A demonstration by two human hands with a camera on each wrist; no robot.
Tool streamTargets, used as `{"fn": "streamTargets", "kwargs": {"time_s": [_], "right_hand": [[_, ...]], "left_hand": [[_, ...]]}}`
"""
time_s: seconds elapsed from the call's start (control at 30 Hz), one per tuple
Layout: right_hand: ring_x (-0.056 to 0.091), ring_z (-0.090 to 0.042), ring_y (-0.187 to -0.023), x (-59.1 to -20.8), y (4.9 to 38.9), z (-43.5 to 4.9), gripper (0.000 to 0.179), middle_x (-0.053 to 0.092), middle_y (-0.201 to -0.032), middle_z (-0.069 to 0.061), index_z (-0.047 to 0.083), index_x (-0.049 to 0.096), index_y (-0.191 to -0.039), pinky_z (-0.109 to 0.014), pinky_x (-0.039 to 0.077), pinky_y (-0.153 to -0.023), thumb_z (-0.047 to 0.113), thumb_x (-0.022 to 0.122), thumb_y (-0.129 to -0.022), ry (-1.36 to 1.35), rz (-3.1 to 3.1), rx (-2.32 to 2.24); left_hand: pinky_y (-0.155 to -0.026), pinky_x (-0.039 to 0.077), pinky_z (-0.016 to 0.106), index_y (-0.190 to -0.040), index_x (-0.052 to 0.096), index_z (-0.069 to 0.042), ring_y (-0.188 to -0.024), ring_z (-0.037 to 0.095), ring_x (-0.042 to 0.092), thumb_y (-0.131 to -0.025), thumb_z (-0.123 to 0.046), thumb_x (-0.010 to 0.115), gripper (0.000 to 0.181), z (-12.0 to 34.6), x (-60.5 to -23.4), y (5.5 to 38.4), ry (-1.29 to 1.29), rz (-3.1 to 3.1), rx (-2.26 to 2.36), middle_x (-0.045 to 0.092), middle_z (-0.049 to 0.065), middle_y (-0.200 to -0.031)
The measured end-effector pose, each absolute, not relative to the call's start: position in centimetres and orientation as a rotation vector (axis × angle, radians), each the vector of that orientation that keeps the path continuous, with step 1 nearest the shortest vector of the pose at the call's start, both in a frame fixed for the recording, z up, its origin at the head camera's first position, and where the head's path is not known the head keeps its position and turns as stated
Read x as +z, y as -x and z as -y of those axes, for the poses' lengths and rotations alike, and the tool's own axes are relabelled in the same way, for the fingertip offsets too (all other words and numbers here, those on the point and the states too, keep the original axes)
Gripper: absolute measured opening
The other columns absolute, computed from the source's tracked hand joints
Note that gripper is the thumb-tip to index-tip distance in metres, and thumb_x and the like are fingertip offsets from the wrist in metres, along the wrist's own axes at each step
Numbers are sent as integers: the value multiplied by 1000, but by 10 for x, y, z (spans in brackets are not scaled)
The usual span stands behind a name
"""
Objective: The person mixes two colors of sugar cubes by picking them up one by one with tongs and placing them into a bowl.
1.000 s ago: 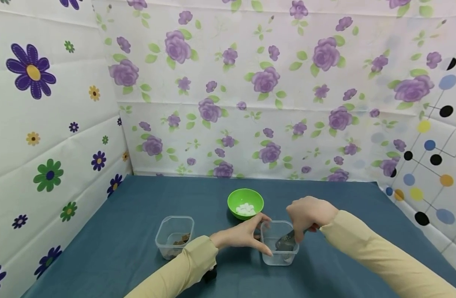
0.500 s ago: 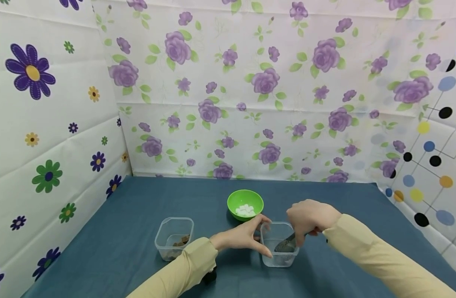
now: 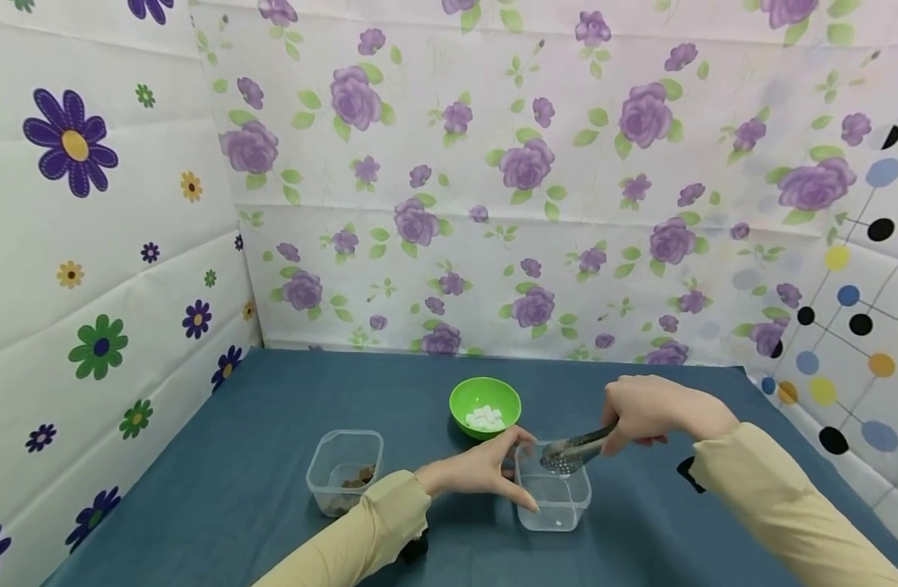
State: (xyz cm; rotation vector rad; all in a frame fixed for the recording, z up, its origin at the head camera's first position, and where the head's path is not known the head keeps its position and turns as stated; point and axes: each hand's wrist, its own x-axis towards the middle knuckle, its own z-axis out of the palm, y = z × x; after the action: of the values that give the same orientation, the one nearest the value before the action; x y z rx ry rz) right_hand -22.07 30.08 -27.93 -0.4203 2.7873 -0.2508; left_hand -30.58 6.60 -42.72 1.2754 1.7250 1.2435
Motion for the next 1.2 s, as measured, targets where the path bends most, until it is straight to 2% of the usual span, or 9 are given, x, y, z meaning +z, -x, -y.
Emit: {"fn": "streamTargets", "kwargs": {"time_s": [0.2,0.27,0.4,0.5,0.63,0.73,0.83,0.93,1.2], "right_hand": [[38,-10,-31,-267,229,-313,10,47,-41,1,24,71,-72,-28,48,-44,33,73,-76,442,-2811,-398],[36,-10,-31,-264,235,-314,11,45,-40,1,25,71,-70,-29,47,-43,33,71,-77,468,-2832,-401],[39,-12,-32,-265,250,-312,19,45,-39,0,15,74,-86,-29,50,-51,32,70,-79,477,-2873,-438],[41,-12,-32,-273,264,-306,26,45,-39,1,9,73,-91,-28,51,-54,32,70,-80,506,-2902,-434],[37,-9,-31,-287,280,-296,17,42,-38,3,17,72,-73,-25,44,-41,32,68,-81,561,-2910,-397],[36,-8,-31,-296,288,-290,14,42,-38,3,21,71,-70,-24,41,-38,31,69,-80,557,-2902,-422],[37,-10,-31,-303,292,-286,13,44,-39,1,17,74,-82,-26,46,-42,29,70,-80,540,-2897,-469],[39,-12,-32,-308,294,-283,22,47,-40,-3,10,73,-93,-27,48,-43,28,71,-79,522,-2902,-487],[45,-16,-34,-320,297,-283,23,50,-43,-8,11,73,-91,-32,48,-39,31,71,-78,481,-2918,-447]], "left_hand": [[-91,40,23,-135,25,-9,-118,26,34,-86,-7,64,63,-66,-427,306,-1261,-1727,1249,32,10,-129],[-91,40,23,-135,24,-7,-118,26,34,-86,-6,64,64,-66,-427,307,-1257,-1730,1250,32,10,-129],[-91,40,23,-135,24,-7,-118,26,34,-86,-6,64,63,-65,-428,307,-1254,-1728,1247,33,11,-129],[-91,40,24,-135,24,-8,-118,27,34,-86,-6,63,62,-65,-428,307,-1244,-1718,1249,33,11,-128],[-91,40,24,-135,23,-7,-118,27,34,-87,-8,62,62,-65,-427,307,-1229,-1704,1248,32,11,-129],[-90,41,24,-134,24,-9,-118,26,34,-87,-9,63,61,-66,-426,307,-1221,-1708,1247,31,8,-129],[-90,41,24,-133,26,-12,-118,25,34,-86,-9,63,60,-66,-426,307,-1213,-1715,1247,31,4,-129],[-90,41,24,-133,25,-11,-119,25,34,-86,-8,63,60,-66,-427,306,-1216,-1713,1249,31,3,-129],[-90,41,24,-134,25,-11,-120,25,33,-86,-9,64,62,-67,-427,306,-1215,-1735,1241,31,4,-129]]}}
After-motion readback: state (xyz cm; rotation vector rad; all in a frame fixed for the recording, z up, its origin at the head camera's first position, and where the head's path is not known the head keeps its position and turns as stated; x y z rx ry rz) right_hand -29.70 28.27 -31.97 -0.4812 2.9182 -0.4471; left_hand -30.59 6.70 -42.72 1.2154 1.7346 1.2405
